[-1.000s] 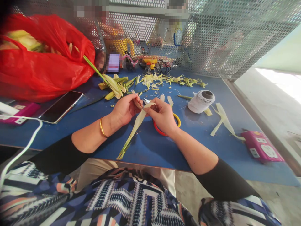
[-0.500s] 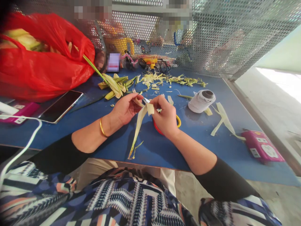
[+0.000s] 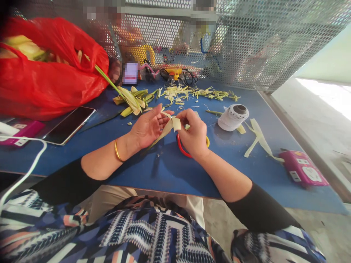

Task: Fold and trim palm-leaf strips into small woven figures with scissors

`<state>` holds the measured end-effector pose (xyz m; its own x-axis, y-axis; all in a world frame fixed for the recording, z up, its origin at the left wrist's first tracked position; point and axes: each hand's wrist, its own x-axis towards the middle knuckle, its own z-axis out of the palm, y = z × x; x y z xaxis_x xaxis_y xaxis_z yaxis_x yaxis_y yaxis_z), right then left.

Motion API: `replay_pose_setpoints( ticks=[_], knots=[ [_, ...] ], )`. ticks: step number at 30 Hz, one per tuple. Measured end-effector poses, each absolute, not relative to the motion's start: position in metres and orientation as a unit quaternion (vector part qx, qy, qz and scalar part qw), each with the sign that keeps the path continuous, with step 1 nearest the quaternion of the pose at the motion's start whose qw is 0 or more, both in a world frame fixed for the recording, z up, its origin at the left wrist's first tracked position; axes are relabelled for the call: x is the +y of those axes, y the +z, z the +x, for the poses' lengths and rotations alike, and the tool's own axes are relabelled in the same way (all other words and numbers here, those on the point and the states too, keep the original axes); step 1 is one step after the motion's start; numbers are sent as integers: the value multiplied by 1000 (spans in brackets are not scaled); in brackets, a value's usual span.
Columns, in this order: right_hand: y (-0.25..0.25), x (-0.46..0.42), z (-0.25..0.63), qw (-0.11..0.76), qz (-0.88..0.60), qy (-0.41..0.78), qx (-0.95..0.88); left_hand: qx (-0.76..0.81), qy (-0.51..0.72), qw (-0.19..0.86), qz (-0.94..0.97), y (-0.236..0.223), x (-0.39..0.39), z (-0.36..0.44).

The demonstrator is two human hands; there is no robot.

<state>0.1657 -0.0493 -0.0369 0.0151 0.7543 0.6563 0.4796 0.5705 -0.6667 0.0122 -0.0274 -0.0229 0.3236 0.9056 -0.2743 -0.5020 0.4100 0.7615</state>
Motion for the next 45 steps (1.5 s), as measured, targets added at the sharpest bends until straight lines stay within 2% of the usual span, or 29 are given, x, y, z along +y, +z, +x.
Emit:
replay_pose_setpoints(
  ticks=[8,16,26,45],
  knots=[
    [-37,-48,165,545,-475,187,-665,394,468,714,341,-30,-31,19],
    [-34,-53,168,524,-419,42,-740,410,478,693,351,-30,-31,19],
    [-35,-51,161,522,-454,252,-677,415,498,678,347,-32,-29,20],
    [-30,-55,163,547,-423,251,-678,436,517,650,346,-37,-20,15]
  ],
)
